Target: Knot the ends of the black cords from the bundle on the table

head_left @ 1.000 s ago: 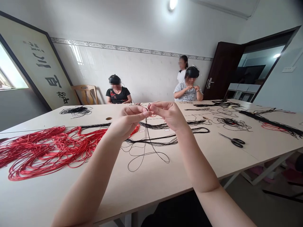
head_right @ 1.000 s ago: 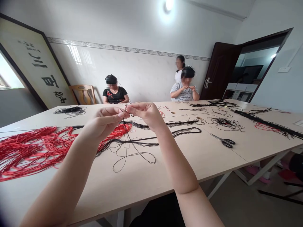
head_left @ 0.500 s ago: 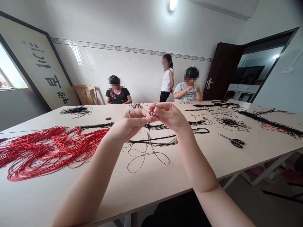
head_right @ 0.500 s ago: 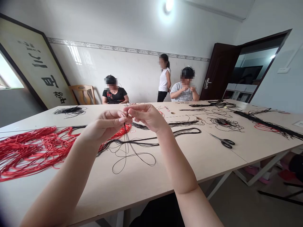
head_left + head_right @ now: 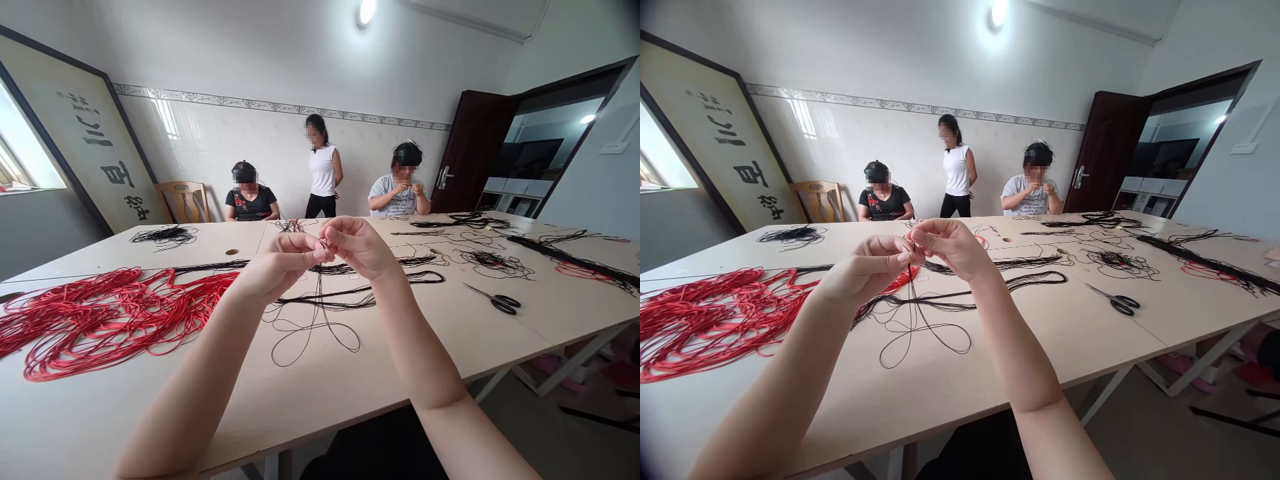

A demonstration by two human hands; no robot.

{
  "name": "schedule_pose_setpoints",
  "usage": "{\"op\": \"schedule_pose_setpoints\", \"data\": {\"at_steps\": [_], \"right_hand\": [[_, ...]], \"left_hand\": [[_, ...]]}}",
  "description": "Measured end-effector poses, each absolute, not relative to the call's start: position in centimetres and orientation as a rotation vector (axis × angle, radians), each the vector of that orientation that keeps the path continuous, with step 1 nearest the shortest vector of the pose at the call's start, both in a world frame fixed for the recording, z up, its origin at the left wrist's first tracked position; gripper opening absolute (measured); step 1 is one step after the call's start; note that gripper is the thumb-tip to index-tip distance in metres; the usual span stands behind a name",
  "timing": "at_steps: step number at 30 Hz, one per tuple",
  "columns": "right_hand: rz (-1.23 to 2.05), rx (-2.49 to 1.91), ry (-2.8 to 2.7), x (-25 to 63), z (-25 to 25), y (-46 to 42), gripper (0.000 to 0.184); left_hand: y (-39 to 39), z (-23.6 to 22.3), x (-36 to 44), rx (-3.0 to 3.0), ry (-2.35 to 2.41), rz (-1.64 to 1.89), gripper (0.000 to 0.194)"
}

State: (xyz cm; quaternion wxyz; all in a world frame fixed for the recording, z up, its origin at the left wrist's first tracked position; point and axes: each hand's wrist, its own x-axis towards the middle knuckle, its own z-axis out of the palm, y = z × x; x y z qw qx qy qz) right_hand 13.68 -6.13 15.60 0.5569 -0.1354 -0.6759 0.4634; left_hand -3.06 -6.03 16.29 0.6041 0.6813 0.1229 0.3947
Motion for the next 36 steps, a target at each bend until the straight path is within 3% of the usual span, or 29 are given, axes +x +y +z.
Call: {"op": "schedule_pose_setpoints", "data": {"at_steps": [9,36], "right_hand": [[0.864,-0.47,-1.542,13.84,15.59,-6.3,0.018],[0.877,-0.542,-1.443,13.15,15.0,-6.03,0.016]], "left_hand": [[-5.34,16.25,-2.96,1.518,0.359,1.098,0.007],[-5.01,15.81,-2.55,1.56,0.498,1.156,0.01]]}}
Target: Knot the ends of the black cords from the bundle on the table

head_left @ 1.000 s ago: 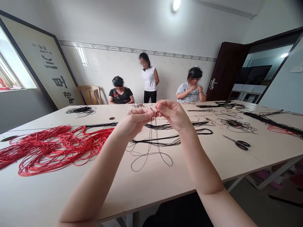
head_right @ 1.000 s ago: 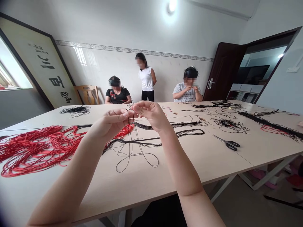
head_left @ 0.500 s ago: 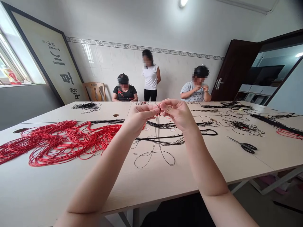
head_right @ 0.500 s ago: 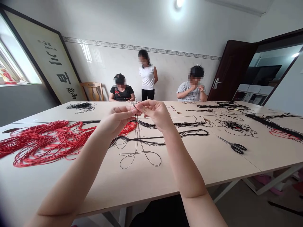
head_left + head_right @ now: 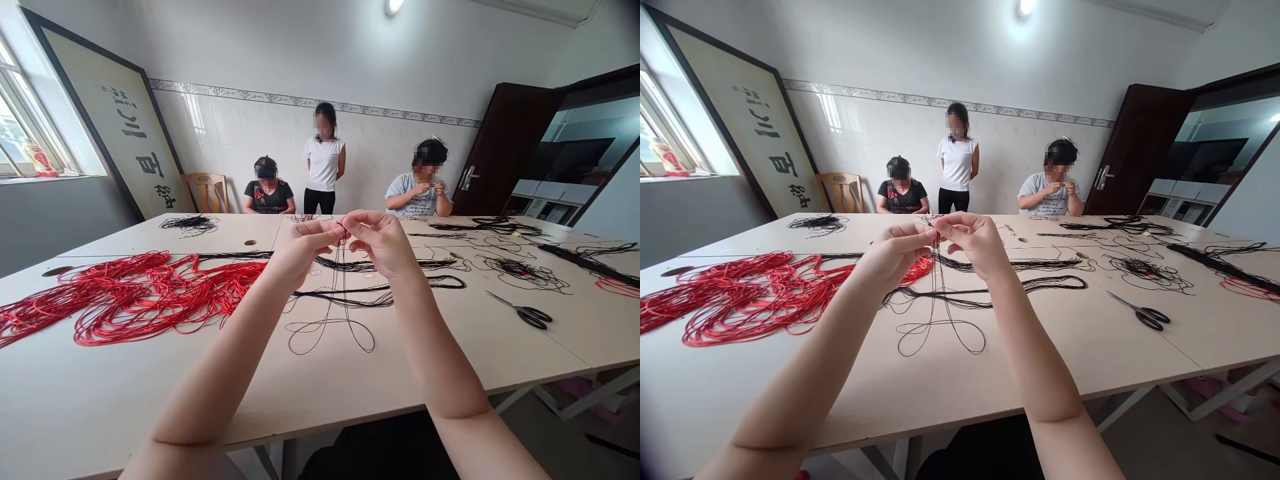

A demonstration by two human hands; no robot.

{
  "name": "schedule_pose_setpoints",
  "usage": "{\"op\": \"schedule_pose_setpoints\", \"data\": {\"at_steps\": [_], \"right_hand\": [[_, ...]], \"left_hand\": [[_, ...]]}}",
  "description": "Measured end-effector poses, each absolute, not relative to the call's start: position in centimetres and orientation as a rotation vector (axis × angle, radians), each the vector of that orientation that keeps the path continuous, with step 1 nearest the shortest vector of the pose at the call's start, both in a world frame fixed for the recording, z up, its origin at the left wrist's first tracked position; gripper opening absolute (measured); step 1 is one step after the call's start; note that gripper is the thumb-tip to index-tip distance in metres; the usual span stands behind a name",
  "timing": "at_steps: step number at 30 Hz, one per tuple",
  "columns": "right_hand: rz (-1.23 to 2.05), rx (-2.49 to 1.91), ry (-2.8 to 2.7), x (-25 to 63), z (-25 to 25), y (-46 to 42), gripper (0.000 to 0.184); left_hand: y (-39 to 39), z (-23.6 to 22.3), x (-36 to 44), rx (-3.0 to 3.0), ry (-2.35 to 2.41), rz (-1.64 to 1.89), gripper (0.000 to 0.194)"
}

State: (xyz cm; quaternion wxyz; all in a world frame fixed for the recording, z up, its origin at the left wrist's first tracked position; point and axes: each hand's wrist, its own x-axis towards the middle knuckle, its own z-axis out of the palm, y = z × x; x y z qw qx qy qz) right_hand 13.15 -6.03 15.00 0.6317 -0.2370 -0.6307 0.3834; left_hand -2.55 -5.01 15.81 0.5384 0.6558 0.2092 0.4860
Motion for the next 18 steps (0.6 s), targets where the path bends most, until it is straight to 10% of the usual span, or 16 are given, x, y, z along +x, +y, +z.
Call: {"op": "schedule_pose_setpoints", "data": {"at_steps": [18], "right_hand": [[0.85,-0.508,-1.376,12.5,14.87,-6.02,0.014]], "left_hand": [[-5.5,15.91,-2.17,1.568,0.482,1.192,0.015]]}}
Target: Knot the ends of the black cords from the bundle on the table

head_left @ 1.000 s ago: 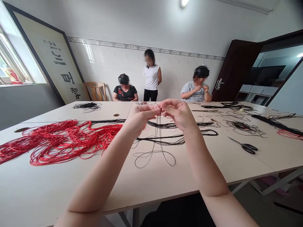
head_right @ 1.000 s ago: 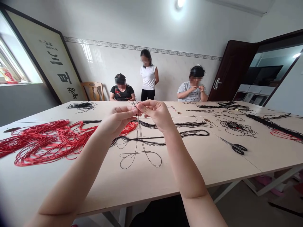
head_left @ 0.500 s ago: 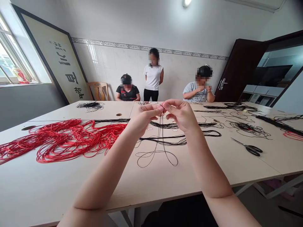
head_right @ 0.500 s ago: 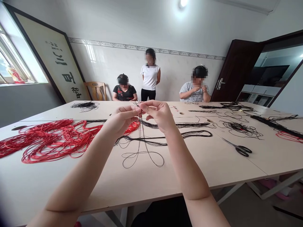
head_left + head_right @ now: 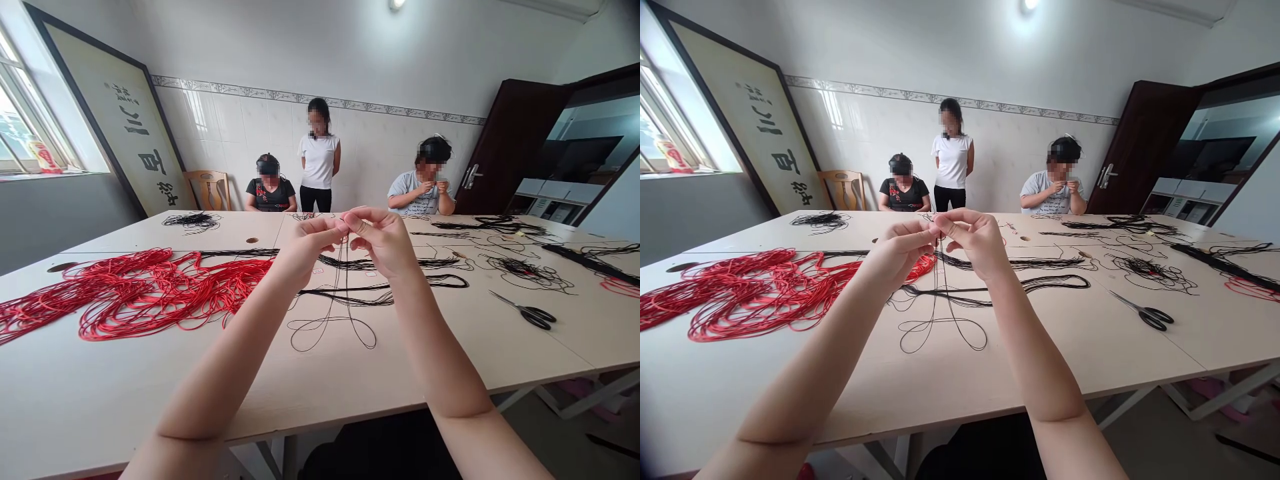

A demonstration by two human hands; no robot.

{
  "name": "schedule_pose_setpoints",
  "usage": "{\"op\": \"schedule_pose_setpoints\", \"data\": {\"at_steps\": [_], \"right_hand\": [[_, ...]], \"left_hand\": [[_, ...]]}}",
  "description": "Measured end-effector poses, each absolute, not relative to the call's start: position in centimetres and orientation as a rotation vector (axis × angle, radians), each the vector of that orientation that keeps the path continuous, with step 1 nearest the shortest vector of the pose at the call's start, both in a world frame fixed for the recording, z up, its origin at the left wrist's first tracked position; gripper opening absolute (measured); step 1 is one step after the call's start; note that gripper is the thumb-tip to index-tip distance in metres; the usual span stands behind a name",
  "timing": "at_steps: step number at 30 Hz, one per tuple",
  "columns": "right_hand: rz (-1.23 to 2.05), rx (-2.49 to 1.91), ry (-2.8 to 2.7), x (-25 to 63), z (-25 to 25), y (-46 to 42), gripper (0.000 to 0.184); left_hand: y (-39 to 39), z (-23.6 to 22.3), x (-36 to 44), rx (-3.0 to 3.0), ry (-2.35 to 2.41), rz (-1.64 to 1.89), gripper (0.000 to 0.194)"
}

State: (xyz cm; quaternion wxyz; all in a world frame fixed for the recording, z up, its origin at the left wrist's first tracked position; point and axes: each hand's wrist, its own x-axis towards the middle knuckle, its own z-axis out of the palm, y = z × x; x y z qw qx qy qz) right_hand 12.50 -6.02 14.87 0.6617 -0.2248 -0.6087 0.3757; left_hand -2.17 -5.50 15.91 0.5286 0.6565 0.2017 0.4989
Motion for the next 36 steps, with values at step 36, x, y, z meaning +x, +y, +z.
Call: {"op": "schedule_pose_setpoints", "data": {"at_steps": [36], "right_hand": [[0.86,-0.548,-1.482,13.23,14.92,-6.21,0.02]], "left_hand": [[-5.96,15.81,-1.93,1.84,0.561,1.344,0.019]]}}
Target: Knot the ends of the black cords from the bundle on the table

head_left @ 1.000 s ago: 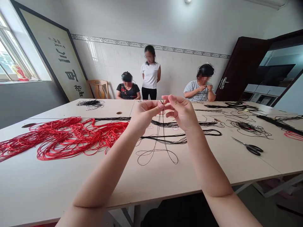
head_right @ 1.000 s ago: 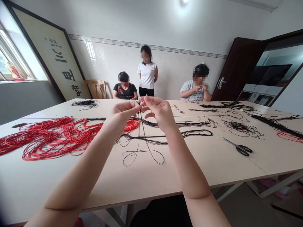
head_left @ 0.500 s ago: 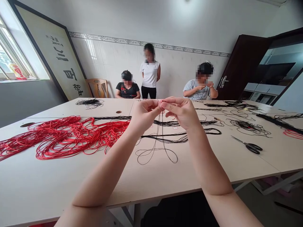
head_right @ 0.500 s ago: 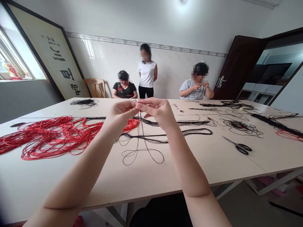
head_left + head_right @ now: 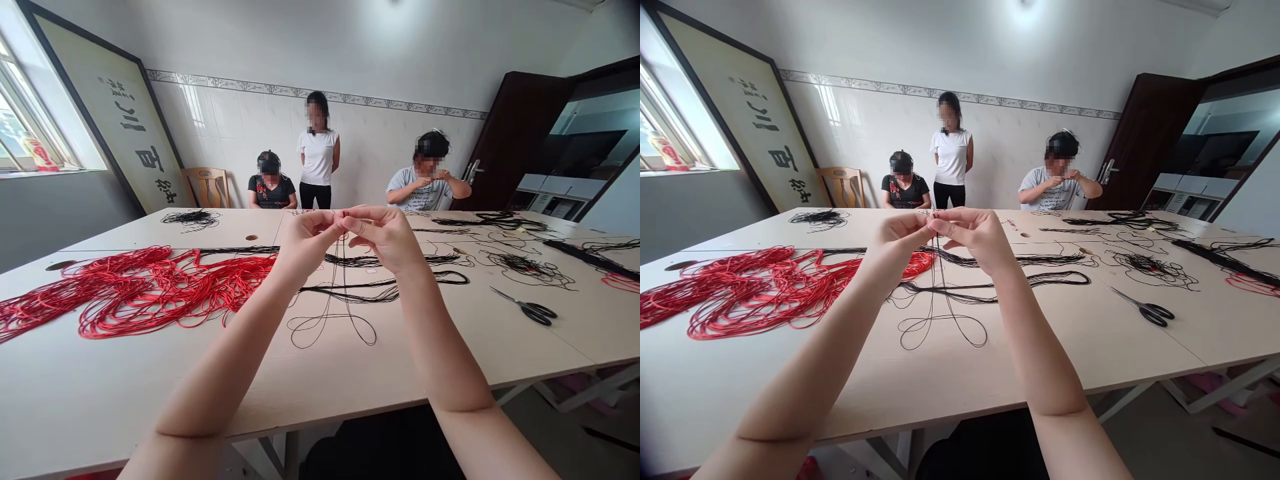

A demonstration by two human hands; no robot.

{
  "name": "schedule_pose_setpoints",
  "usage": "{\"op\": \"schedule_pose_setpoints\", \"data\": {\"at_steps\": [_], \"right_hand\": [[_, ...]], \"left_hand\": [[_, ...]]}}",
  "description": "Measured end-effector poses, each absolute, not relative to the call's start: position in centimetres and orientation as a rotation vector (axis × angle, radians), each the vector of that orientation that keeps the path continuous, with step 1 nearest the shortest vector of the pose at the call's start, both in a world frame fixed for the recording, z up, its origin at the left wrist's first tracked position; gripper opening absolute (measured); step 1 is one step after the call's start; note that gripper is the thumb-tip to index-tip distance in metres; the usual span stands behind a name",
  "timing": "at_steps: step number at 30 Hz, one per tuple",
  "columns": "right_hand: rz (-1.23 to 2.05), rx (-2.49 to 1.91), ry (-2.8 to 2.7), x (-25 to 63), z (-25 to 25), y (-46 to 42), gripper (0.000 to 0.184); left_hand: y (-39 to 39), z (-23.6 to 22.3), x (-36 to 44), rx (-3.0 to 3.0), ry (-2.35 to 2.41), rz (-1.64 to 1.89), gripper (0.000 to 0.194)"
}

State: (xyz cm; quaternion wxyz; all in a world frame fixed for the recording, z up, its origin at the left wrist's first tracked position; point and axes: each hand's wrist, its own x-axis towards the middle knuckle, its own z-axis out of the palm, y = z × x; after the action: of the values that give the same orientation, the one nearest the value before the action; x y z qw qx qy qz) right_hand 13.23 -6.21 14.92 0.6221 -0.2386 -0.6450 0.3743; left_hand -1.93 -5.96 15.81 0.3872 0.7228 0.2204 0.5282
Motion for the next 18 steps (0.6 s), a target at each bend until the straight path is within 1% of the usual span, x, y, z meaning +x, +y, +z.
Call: {"op": "schedule_pose_setpoints", "data": {"at_steps": [4,13,18], "right_hand": [[0.866,-0.574,-1.475,13.24,14.92,-6.19,0.021],[0.86,-0.544,-1.468,13.11,15.0,-6.24,0.014],[0.853,-0.579,-1.438,12.95,15.02,-6.23,0.017]], "left_hand": [[-6.03,15.89,-1.93,1.826,0.56,1.346,0.02],[-6.35,16.01,-1.86,1.799,0.558,1.338,0.021],[-6.5,16.06,-1.77,1.792,0.575,1.339,0.022]]}}
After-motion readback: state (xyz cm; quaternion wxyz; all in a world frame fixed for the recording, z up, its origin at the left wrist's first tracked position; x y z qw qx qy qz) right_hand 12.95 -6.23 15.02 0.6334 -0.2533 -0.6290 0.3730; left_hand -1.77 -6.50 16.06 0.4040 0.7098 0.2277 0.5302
